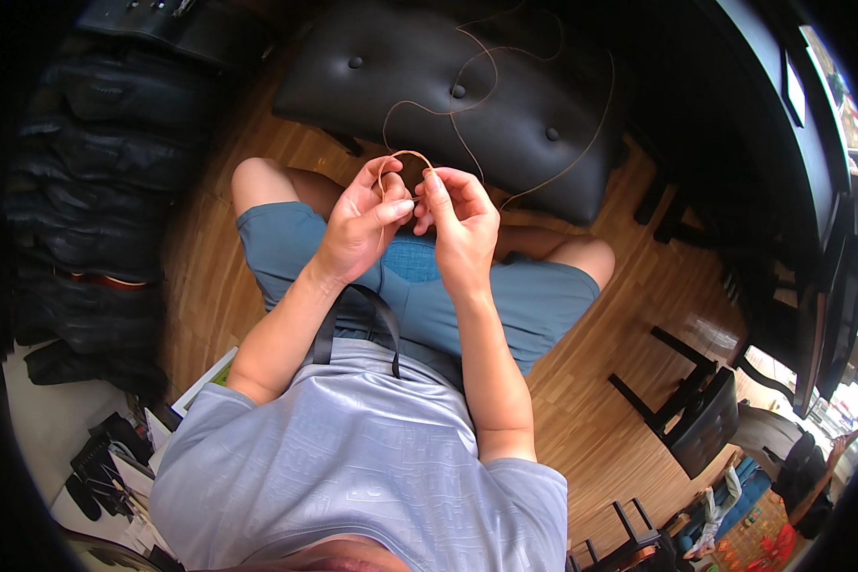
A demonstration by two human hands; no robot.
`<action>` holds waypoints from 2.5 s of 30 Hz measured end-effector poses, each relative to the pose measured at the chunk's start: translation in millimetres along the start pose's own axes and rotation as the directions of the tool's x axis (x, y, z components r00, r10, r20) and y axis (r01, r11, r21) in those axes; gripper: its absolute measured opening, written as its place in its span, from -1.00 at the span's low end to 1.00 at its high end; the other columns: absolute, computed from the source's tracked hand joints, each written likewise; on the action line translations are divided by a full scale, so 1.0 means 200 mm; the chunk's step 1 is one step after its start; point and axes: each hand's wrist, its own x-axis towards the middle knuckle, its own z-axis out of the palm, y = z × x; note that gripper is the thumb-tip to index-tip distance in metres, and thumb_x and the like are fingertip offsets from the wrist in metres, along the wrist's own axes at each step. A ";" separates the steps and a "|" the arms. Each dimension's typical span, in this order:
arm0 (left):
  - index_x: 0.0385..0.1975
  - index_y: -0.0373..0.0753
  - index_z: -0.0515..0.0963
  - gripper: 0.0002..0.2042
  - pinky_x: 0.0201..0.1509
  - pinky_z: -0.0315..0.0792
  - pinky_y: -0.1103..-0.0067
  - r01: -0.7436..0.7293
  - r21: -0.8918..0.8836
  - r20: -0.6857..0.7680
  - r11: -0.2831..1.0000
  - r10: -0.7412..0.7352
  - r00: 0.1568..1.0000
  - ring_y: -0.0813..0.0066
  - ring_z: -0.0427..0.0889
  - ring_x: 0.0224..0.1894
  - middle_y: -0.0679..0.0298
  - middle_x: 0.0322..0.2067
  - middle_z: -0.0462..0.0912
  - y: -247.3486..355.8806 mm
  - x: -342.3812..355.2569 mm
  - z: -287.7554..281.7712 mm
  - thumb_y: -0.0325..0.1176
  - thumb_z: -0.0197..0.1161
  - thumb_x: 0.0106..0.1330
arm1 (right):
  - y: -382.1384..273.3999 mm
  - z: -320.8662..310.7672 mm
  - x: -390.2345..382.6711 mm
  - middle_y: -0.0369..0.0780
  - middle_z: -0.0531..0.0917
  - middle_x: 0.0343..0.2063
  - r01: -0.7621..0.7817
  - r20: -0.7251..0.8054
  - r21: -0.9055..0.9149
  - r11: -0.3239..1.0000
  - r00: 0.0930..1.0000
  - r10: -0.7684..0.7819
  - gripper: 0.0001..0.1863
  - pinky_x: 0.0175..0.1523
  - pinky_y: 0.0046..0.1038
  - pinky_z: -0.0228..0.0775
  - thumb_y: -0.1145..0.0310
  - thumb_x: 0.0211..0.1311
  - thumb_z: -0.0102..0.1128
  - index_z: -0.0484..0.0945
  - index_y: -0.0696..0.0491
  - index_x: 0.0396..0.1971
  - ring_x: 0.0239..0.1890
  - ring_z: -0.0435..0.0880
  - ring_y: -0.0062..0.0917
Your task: The person sits on the floor and shapes a long piece of thin wire into circular loops by hand. They form each loop and place it on a black stool in front of them, repeating the process to create several wire rings.
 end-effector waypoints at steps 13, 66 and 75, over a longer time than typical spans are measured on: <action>0.01 -0.37 0.56 -0.75 0.08 0.61 0.55 0.087 0.358 -0.141 0.930 -0.038 0.989 0.48 0.70 -0.10 0.19 -0.14 0.70 0.04 0.02 -0.06 -0.52 0.31 0.36 | -0.02 -0.01 0.02 -0.19 0.72 -0.30 0.029 -0.022 0.115 0.993 0.999 -0.026 -0.71 -0.16 -0.54 0.61 0.43 0.33 0.32 0.61 0.22 -0.02 -0.30 0.68 -0.60; 0.15 -0.24 0.60 -0.45 -0.40 0.25 0.62 0.076 0.949 -0.021 0.306 -0.179 0.984 0.65 0.26 -0.46 0.41 -0.51 0.32 0.26 0.09 0.06 -0.12 0.48 0.19 | 0.20 -0.19 0.03 -0.27 0.66 -0.23 -0.473 0.457 0.444 0.761 0.850 0.262 -0.74 -0.58 -0.77 0.25 0.38 0.36 0.27 0.49 0.07 -0.02 -0.53 0.49 -0.79; 0.17 -0.26 0.58 -0.42 -0.40 0.24 0.64 0.042 0.958 -0.002 0.284 -0.140 0.990 0.68 0.26 -0.45 0.42 -0.47 0.34 0.30 0.11 0.09 -0.14 0.52 0.16 | 0.12 -0.15 0.02 -0.13 0.68 -0.16 -0.356 0.341 0.559 0.749 0.922 0.184 -0.71 -0.54 -0.69 0.36 0.32 0.45 0.16 0.36 -0.02 0.07 -0.49 0.61 -0.67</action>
